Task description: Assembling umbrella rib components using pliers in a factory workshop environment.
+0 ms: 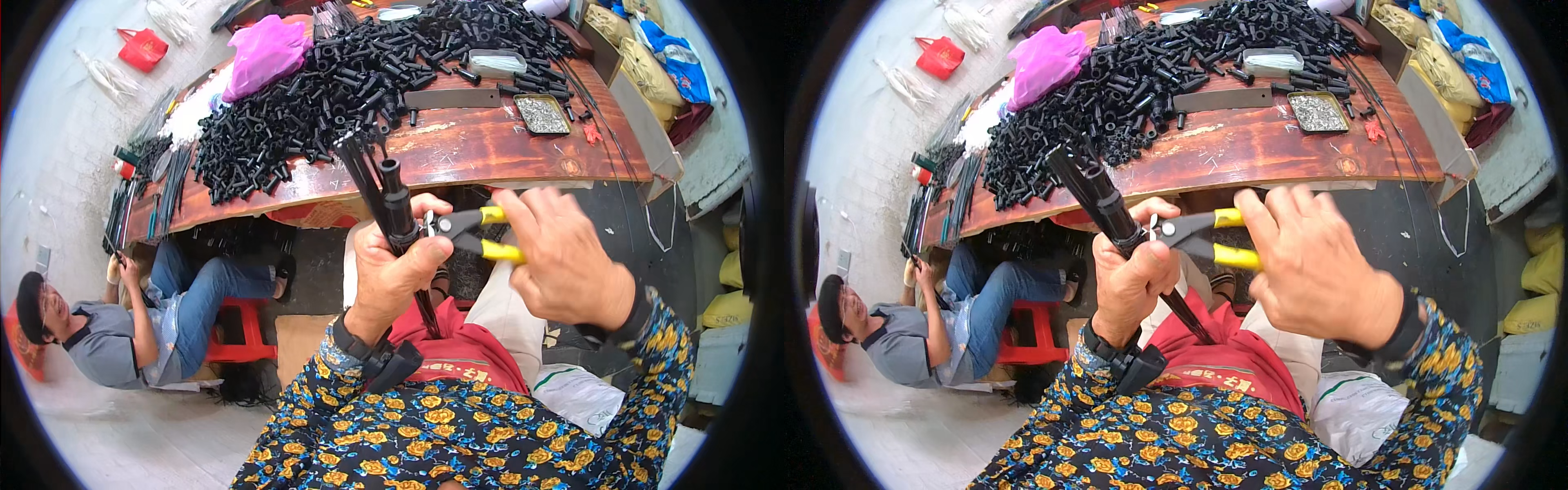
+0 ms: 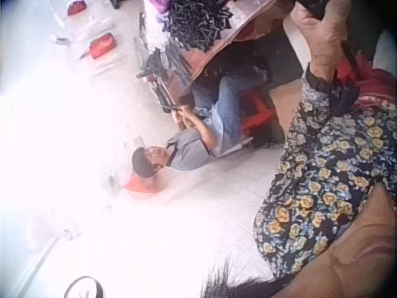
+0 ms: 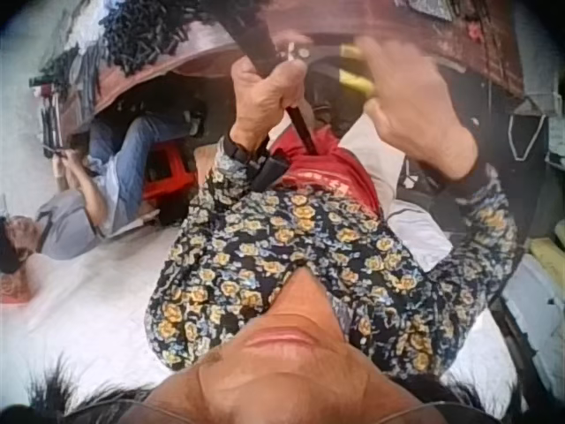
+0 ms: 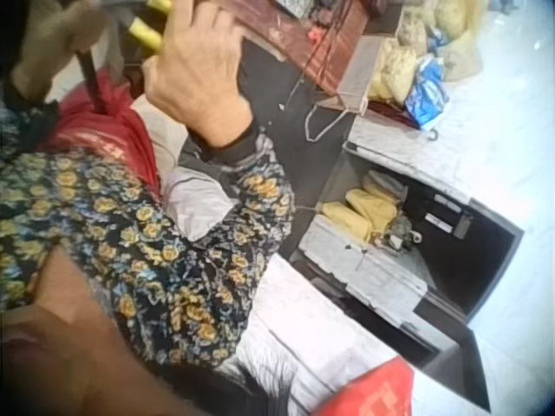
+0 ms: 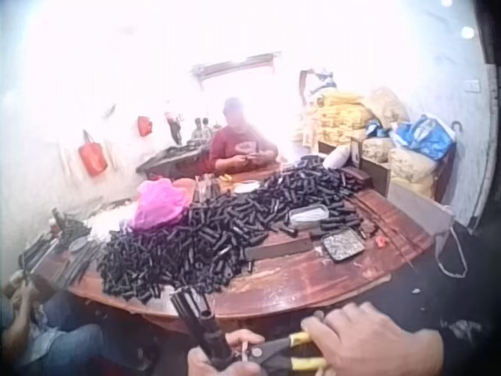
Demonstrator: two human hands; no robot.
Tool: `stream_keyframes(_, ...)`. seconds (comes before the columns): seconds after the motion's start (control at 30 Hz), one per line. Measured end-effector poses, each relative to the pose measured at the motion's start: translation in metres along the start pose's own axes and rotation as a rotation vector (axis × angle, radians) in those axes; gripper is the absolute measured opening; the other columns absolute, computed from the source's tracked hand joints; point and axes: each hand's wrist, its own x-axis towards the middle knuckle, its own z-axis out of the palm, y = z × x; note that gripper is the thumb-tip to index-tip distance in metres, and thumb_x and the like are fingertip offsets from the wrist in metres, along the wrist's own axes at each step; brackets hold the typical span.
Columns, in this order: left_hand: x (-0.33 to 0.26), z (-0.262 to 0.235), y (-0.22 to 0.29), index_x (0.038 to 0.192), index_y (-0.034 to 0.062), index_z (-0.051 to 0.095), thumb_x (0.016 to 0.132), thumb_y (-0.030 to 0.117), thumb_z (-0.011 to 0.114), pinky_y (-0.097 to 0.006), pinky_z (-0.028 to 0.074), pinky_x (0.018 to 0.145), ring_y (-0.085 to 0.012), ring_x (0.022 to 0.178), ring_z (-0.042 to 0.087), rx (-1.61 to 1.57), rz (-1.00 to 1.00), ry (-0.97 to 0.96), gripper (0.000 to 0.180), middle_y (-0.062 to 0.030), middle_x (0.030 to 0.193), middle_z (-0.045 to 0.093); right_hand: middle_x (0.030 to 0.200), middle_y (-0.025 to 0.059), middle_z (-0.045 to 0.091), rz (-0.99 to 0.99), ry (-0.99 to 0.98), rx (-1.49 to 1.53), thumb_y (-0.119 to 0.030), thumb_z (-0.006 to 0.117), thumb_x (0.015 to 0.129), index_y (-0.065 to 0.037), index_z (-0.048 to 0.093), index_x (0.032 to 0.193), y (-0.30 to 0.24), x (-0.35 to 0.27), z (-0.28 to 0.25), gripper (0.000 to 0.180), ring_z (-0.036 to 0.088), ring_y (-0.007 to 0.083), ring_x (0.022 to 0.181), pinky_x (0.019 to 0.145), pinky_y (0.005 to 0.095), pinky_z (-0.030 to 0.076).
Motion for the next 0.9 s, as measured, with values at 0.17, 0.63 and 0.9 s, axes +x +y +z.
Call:
stream_keyframes(0.17, 0.014, -0.002, -0.003, 0.13, -0.0075, 0.047, 0.078, 0.034, 0.08, -0.023, 0.028, 0.041, -0.0052, 0.042, 0.04, 0.042, 0.036, -0.054, 0.074, 0.0019, 0.054, 0.046, 0.086, 0.0124, 0.052, -0.29, 0.468, -0.279, -0.011, 0.064, 0.06, -0.001, 0.057, 0.12, 0.026, 0.005, -0.002, 0.061, 0.051, 0.0299, 0.07, 0.063, 0.0415, 0.043)
stream_keyframes(0.63, -0.003, 0.008, 0.003, 0.117, -0.0064, 0.054, 0.08, 0.033, 0.079, -0.022, 0.028, 0.041, -0.0045, 0.043, 0.039, -0.021, -0.028, 0.025, 0.06, 0.0012, 0.057, 0.049, 0.089, 0.0202, 0.057, -0.126, 0.131, -0.196, -0.017, 0.067, 0.069, 0.003, 0.047, 0.127, 0.005, -0.004, -0.02, 0.065, 0.057, 0.0338, 0.075, 0.069, 0.0412, 0.048)
stream_keyframes(0.9, 0.0, 0.007, -0.005, 0.138, -0.0055, 0.042, 0.072, 0.036, 0.085, -0.024, 0.029, 0.041, -0.0053, 0.045, 0.043, -0.022, 0.08, -0.115, 0.089, 0.0016, 0.059, 0.052, 0.08, 0.0186, 0.062, -0.206, -0.108, 0.288, -0.013, 0.065, 0.072, 0.007, 0.06, 0.108, 0.041, 0.002, -0.007, 0.042, 0.064, 0.0304, 0.069, 0.061, 0.0379, 0.05)
